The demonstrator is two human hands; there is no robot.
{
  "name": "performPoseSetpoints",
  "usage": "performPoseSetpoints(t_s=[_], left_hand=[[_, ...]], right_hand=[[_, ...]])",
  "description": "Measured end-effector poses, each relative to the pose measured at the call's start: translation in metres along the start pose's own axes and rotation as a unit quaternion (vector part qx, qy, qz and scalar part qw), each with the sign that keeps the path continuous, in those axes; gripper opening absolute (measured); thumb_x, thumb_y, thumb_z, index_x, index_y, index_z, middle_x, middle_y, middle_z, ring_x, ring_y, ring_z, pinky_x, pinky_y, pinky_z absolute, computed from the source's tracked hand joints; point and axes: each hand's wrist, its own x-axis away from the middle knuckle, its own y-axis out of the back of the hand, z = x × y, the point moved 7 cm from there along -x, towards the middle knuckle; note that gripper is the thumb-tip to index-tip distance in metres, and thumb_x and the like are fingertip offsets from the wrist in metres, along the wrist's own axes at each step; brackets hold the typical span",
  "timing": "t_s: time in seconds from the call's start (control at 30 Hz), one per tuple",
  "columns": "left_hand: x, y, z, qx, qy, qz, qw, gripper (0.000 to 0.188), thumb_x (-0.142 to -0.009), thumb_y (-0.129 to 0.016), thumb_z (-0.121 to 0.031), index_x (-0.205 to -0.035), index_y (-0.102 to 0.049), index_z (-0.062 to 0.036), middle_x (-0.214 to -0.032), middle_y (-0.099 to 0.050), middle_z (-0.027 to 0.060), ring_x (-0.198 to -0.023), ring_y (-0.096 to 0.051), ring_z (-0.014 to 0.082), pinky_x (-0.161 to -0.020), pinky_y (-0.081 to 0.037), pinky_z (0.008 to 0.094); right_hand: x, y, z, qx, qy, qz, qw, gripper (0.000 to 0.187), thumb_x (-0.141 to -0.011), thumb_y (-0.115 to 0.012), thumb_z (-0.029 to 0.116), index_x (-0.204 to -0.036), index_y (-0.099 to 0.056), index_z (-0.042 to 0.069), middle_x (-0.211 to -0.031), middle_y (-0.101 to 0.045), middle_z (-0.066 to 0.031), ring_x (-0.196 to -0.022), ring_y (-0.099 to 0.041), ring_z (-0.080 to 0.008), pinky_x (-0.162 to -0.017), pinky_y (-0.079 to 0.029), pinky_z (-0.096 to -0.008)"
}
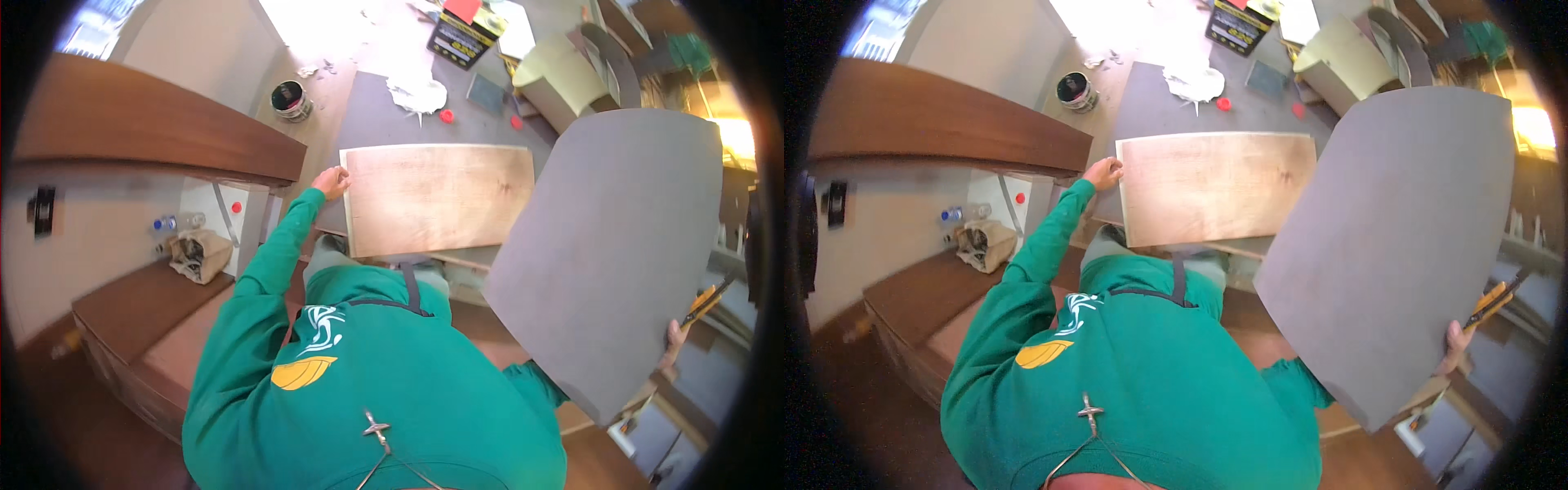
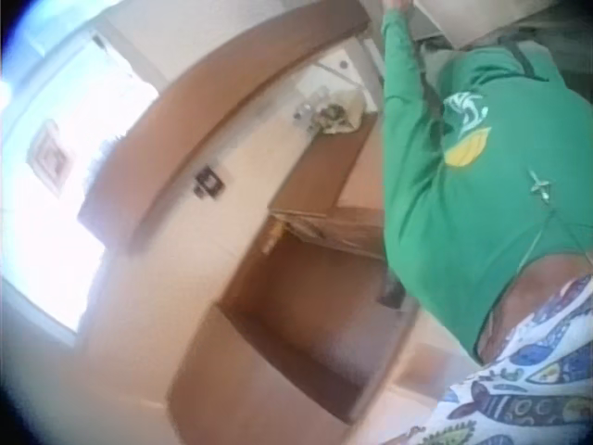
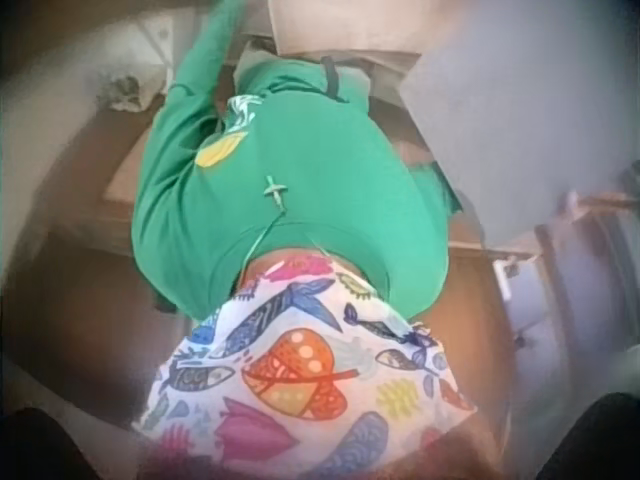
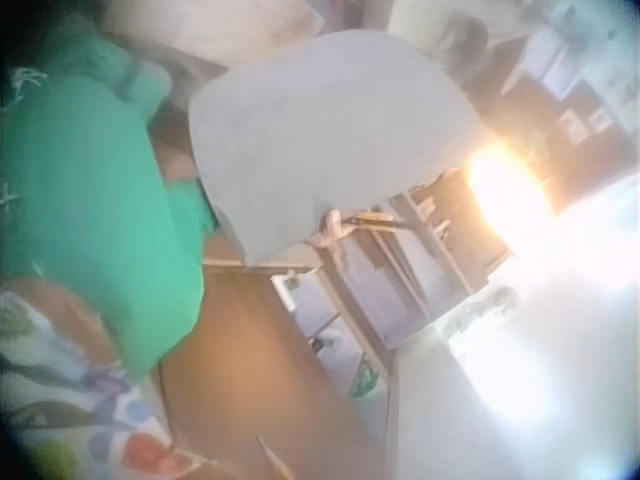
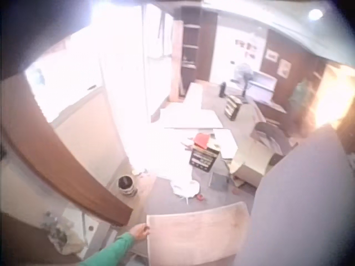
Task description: The person wipes down a white panel with a cloth, uses scissors to cut off a strip of material, and then uses a utility knife to trim the edges of a wooden board.
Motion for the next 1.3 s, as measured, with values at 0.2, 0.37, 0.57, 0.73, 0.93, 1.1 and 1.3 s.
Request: performPoseSetpoints(t_s=[0.2,0.37,0.57,0.73,0.93,1.1,1.3], left_hand=[[-0.049,0.008,-0.040,-0.075,-0.096,0.017,0.992,0.047,-0.084,-0.070,-0.030,-0.124,-0.059,-0.0072,-0.128,-0.057,0.0194,-0.113,-0.060,0.0362,-0.097,-0.050,0.0446],[-0.075,0.005,-0.029,-0.178,-0.021,0.006,0.984,0.068,-0.084,-0.072,-0.036,-0.141,-0.043,-0.0117,-0.139,-0.047,0.0119,-0.133,-0.045,0.0308,-0.109,-0.038,0.0524],[-0.041,-0.008,-0.024,-0.291,-0.042,0.009,0.956,0.090,-0.078,-0.079,-0.039,-0.150,-0.031,-0.0132,-0.142,-0.042,0.0104,-0.136,-0.040,0.0295,-0.114,-0.029,0.0573],[-0.022,-0.014,-0.024,-0.295,-0.018,0.017,0.955,0.089,-0.071,-0.085,-0.038,-0.143,-0.039,-0.0115,-0.138,-0.043,0.0107,-0.136,-0.038,0.0304,-0.115,-0.027,0.0567],[-0.006,0.003,-0.019,-0.256,-0.056,0.041,0.964,0.078,-0.064,-0.089,-0.039,-0.124,-0.051,-0.0085,-0.125,-0.048,0.0103,-0.127,-0.043,0.0300,-0.112,-0.030,0.0507],[-0.040,0.014,0.009,-0.230,-0.146,0.080,0.959,0.054,-0.074,-0.082,-0.034,-0.114,-0.056,-0.0096,-0.118,-0.051,0.0100,-0.122,-0.047,0.0298,-0.103,-0.038,0.0482],[-0.176,0.037,-0.038,-0.251,-0.201,0.069,0.944,0.030,-0.084,-0.068,-0.034,-0.103,-0.065,-0.0108,-0.112,-0.061,0.0130,-0.110,-0.057,0.0341,-0.093,-0.046,0.0488]], right_hand=[[0.060,0.048,0.086,0.096,-0.027,-0.056,0.993,0.048,-0.091,-0.058,0.027,-0.133,-0.053,0.005,-0.129,-0.054,-0.0137,-0.118,-0.054,-0.0251,-0.099,-0.046,-0.0378],[0.103,0.088,0.105,0.129,-0.052,-0.089,0.986,0.048,-0.091,-0.058,0.027,-0.134,-0.053,0.006,-0.130,-0.054,-0.0135,-0.119,-0.054,-0.0247,-0.100,-0.046,-0.0373],[0.135,0.091,0.120,0.172,-0.070,-0.086,0.979,0.048,-0.091,-0.058,0.026,-0.135,-0.053,0.007,-0.130,-0.054,-0.0133,-0.120,-0.053,-0.0241,-0.100,-0.045,-0.0366],[0.163,0.086,0.135,0.201,-0.090,-0.088,0.971,0.049,-0.091,-0.058,0.026,-0.135,-0.053,0.007,-0.131,-0.053,-0.0131,-0.120,-0.053,-0.0237,-0.100,-0.045,-0.0361],[0.219,0.088,0.187,0.188,-0.220,-0.137,0.947,0.049,-0.090,-0.058,0.025,-0.136,-0.053,0.008,-0.130,-0.053,-0.0124,-0.121,-0.052,-0.0229,-0.101,-0.044,-0.0351],[0.260,0.105,0.225,0.045,-0.412,-0.248,0.876,0.054,-0.088,-0.059,0.025,-0.138,-0.052,0.008,-0.129,-0.055,-0.0107,-0.120,-0.052,-0.0222,-0.100,-0.043,-0.0347],[0.311,0.101,0.253,0.075,-0.443,-0.259,0.855,0.054,-0.087,-0.059,0.026,-0.138,-0.052,0.008,-0.129,-0.055,-0.0102,-0.118,-0.054,-0.0223,-0.098,-0.044,-0.0351]])
